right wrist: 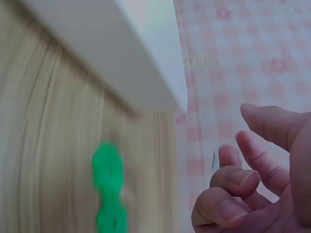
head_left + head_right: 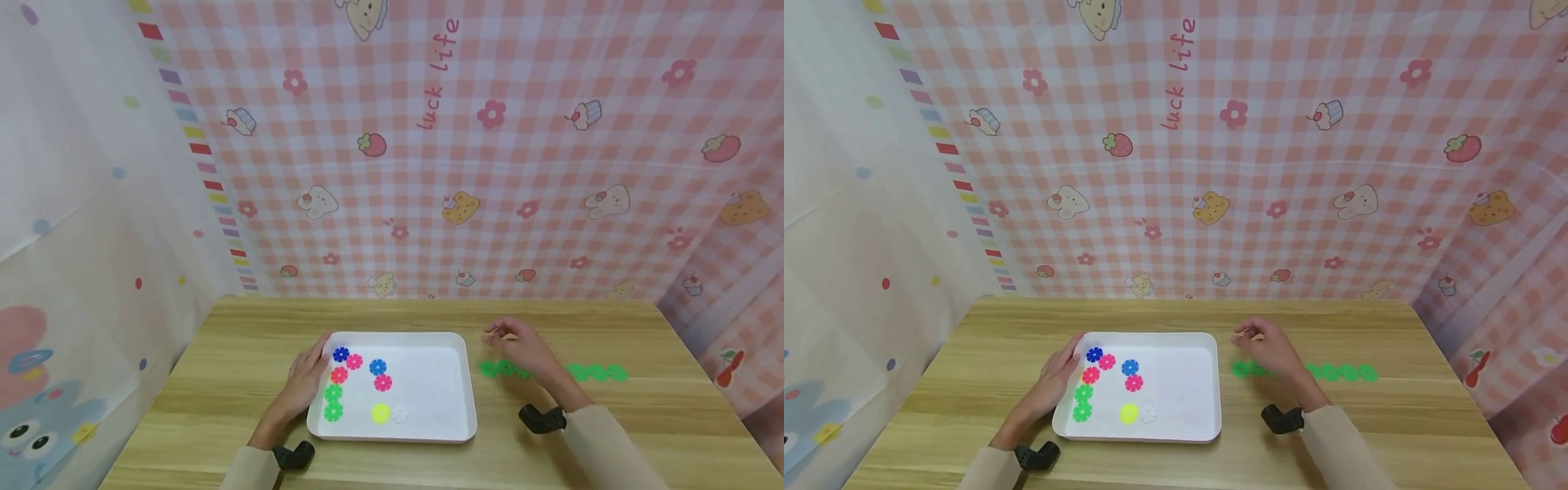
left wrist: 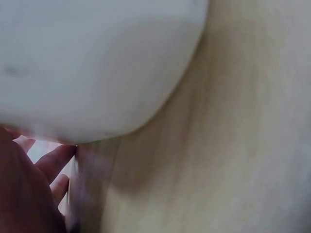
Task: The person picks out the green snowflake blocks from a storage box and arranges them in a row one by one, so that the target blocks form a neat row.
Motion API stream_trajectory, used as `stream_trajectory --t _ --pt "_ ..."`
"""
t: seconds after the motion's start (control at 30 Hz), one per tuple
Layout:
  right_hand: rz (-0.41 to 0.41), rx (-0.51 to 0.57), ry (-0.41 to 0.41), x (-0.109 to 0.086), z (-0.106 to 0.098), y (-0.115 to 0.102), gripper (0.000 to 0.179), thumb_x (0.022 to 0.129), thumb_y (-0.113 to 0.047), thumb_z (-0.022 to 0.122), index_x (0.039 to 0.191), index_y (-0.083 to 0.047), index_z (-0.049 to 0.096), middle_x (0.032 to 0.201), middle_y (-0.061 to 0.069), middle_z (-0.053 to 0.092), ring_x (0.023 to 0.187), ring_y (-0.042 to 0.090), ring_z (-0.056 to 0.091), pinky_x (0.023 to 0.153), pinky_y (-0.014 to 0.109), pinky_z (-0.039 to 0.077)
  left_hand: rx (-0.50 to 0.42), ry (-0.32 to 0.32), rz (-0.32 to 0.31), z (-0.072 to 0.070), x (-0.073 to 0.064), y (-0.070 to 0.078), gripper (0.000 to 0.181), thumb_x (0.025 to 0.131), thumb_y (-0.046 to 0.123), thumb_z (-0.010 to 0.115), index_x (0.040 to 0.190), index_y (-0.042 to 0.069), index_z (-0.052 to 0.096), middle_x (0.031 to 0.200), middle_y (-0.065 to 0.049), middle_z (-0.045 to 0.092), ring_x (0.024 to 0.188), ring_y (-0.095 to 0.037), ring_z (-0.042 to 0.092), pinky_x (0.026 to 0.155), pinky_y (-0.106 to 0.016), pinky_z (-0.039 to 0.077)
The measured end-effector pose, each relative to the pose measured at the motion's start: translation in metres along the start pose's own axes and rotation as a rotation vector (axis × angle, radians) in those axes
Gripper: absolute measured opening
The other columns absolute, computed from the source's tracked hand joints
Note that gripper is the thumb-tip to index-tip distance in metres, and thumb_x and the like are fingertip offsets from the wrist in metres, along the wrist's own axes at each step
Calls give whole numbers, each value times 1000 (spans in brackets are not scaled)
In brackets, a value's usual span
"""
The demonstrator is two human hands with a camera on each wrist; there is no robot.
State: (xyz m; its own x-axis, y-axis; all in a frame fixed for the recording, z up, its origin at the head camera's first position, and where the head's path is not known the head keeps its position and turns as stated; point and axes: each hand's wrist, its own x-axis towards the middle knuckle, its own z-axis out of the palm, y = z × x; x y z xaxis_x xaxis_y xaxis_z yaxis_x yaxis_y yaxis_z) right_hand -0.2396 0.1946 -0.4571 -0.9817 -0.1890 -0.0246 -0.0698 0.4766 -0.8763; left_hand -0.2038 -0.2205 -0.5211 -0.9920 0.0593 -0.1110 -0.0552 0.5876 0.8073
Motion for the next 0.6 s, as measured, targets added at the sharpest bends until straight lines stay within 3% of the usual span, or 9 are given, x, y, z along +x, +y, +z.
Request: stream_trajectory --t 0.2,0.47,0.6 --pt "-75 0 -91 9 31 -21 22 95 -20 68 107 -3 65 98 8 62 96 23 58 76 33 49 14 -2 22 1 1 0 53 109 34 26 160 25 15 166 -10 14 151 -42 -6 116 -61 -14" --pt "-44 -28 -158 14 75 -47 17 91 -21 72 103 -9 68 92 1 62 90 20 57 72 31 47 16 7 44 1 -1 1 53 109 32 26 160 21 17 165 -13 16 151 -42 1 117 -60 -12" --pt "-69 -27 -206 13 97 -57 20 90 -21 73 103 -7 68 89 1 61 90 19 55 74 31 46 19 12 58 0 0 1 54 109 32 26 160 19 17 165 -14 17 151 -41 7 118 -58 -12"
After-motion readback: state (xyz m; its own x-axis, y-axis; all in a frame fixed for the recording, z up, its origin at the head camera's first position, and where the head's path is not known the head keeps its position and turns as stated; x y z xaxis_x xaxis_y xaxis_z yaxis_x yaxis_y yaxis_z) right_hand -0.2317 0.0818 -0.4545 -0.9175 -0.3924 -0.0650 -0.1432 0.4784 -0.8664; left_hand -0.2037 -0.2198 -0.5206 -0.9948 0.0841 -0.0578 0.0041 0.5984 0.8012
